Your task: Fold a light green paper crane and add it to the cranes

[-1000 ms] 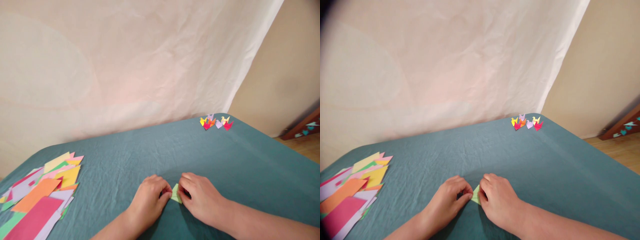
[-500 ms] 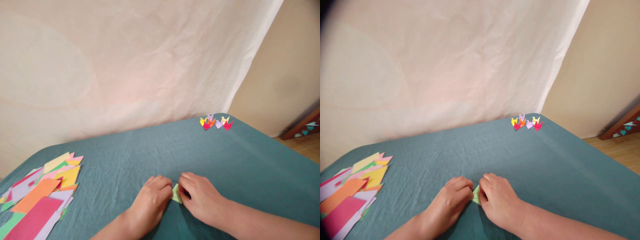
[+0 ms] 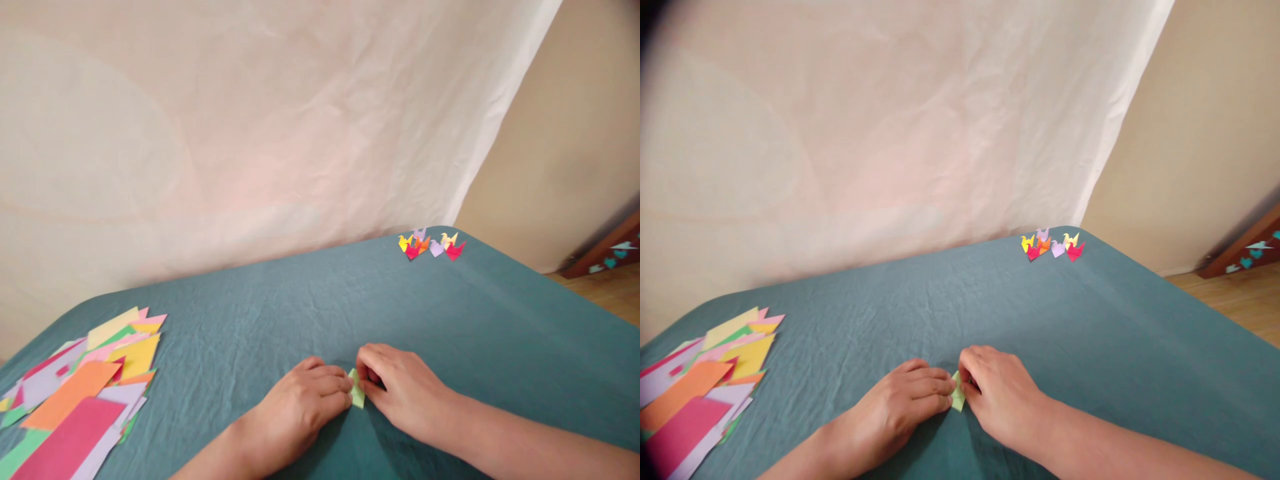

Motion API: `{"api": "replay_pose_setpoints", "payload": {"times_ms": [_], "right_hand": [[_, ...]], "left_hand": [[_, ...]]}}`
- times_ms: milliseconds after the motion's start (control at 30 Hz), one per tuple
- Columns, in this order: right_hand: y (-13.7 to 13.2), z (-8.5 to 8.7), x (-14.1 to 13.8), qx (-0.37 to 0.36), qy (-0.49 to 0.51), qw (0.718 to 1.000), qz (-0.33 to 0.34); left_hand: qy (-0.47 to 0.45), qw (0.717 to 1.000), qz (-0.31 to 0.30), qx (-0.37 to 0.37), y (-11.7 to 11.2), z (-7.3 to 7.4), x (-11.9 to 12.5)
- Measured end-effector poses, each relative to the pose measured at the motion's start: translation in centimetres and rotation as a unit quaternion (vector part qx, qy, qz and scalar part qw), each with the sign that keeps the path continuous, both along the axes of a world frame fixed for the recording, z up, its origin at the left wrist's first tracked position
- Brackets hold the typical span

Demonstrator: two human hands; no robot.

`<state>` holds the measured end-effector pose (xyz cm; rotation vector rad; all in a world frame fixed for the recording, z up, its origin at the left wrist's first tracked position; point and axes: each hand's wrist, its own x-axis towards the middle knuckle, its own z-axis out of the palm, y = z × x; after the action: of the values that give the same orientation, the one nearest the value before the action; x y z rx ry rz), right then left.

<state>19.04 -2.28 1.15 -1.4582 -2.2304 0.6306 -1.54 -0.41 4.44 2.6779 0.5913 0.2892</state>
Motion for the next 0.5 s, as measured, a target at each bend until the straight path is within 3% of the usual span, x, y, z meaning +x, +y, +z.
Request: {"api": "replay_pose_setpoints", "payload": {"times_ms": [333,500], "right_hand": [[0.3,-0.3,0.5,-0.008,0.023,1.000,0.018],[0.4,0.7,1.4,0.014,0.007,0.998,0.053]], "left_hand": [[-0.019,0.999,-0.029,0.005,0.5,-1.0,-0.2],[0.004,1.000,-0.028,0.013,0.4,-0.7,-0.1]]}}
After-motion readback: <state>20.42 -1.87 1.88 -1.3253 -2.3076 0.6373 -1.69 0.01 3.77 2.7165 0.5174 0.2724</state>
